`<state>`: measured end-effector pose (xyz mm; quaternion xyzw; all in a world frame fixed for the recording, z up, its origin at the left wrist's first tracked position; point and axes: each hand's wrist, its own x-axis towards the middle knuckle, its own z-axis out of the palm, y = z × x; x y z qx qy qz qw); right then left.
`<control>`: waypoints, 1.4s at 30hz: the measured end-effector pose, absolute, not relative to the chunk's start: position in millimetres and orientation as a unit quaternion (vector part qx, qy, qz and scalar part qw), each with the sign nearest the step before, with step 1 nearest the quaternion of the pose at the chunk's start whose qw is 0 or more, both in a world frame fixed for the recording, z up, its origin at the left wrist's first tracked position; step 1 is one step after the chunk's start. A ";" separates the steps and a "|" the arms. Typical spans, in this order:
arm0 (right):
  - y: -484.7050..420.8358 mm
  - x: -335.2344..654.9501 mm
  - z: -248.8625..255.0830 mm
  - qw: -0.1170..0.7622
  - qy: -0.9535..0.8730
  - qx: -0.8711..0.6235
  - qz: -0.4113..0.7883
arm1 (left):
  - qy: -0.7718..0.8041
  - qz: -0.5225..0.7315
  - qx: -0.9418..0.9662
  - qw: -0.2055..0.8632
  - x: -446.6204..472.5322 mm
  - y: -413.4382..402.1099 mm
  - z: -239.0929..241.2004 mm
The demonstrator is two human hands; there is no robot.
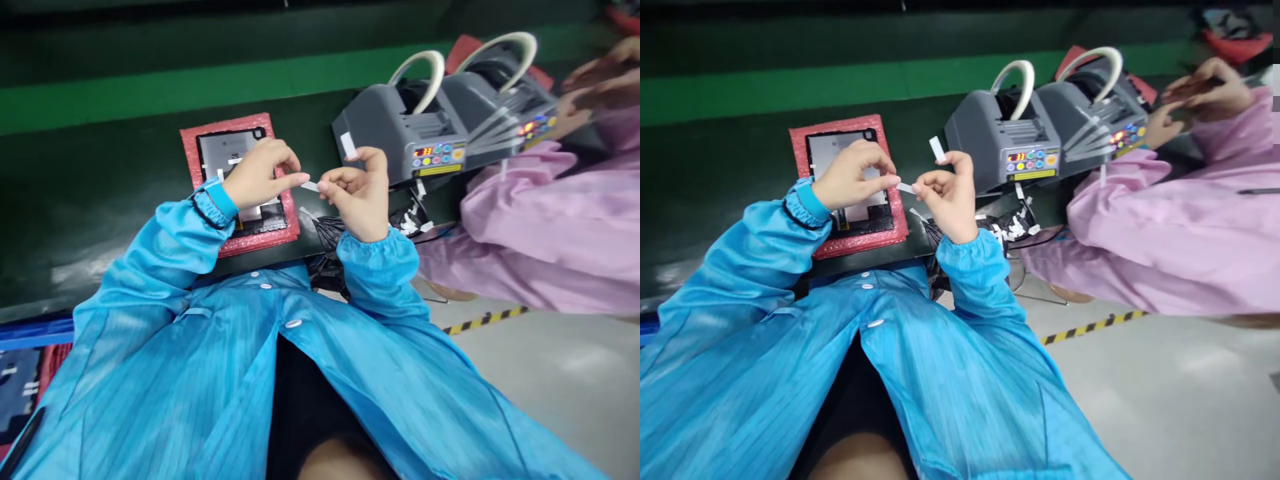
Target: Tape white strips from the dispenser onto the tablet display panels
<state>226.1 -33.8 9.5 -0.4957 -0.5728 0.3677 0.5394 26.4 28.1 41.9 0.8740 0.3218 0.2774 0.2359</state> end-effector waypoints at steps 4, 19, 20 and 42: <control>-16.2 207.5 7.9 0.498 -0.598 -0.482 0.403 | 0.365 0.247 0.861 0.253 14.5 29.4 28.3; 13.8 197.8 -23.1 0.458 -0.605 -0.489 0.431 | 0.510 0.239 0.775 0.287 10.3 31.3 9.6; 16.6 197.1 -25.5 0.456 -0.603 -0.493 0.430 | 0.521 0.230 0.774 0.278 11.4 31.8 7.6; 42.1 192.3 -53.0 0.379 -0.603 -0.575 0.402 | 0.548 0.195 0.788 0.202 18.3 38.9 -28.6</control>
